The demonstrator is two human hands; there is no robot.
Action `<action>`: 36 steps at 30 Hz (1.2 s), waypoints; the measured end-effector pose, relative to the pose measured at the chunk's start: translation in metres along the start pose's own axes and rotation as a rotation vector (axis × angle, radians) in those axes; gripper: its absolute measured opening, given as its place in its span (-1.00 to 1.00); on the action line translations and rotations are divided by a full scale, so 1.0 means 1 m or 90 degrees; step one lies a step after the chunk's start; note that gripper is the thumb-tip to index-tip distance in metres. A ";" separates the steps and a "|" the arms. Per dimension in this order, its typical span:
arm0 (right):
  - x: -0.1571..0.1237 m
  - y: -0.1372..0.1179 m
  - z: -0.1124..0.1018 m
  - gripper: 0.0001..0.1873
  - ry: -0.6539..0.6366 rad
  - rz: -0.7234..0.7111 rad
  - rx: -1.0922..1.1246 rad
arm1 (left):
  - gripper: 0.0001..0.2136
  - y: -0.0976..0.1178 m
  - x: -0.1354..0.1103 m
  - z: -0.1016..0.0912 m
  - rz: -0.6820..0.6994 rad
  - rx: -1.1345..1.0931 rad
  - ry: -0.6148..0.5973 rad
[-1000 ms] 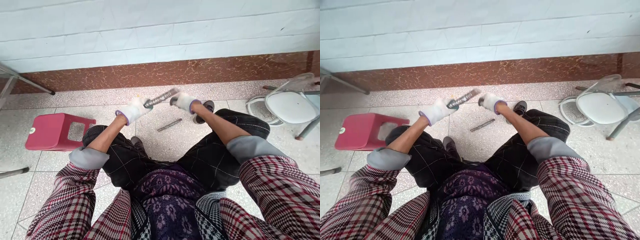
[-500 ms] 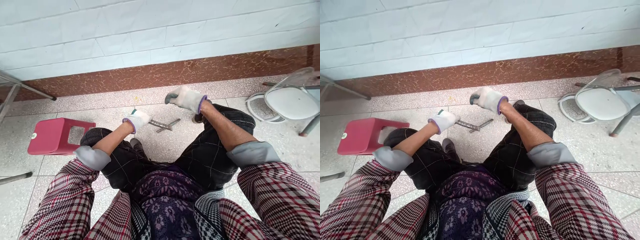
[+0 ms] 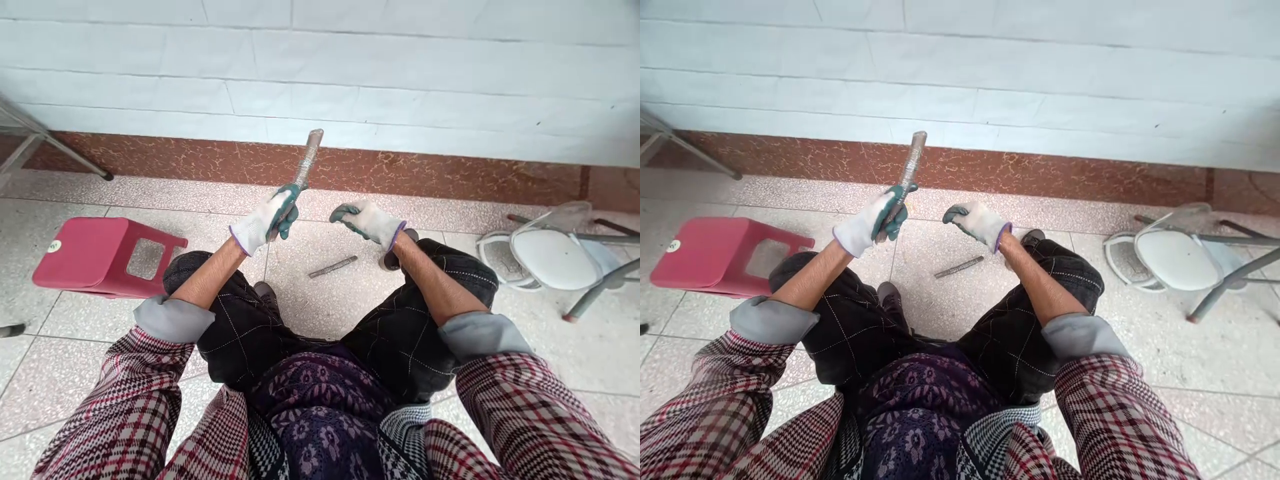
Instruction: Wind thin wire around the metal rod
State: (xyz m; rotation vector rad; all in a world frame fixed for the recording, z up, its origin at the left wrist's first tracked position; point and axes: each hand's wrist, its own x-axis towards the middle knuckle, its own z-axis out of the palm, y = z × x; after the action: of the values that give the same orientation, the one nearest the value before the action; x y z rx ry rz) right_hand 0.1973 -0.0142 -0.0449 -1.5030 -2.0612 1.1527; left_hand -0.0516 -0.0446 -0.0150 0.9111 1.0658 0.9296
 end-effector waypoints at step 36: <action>0.040 -0.037 -0.068 -0.69 0.022 -0.011 0.239 | -0.87 0.044 0.080 0.044 0.165 -0.152 0.059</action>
State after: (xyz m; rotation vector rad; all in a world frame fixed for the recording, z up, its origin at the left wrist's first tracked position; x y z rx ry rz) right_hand 0.2048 0.0456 0.0183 -1.3087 -1.7097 1.4024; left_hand 0.0001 0.0380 0.0124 0.8238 0.9034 1.2960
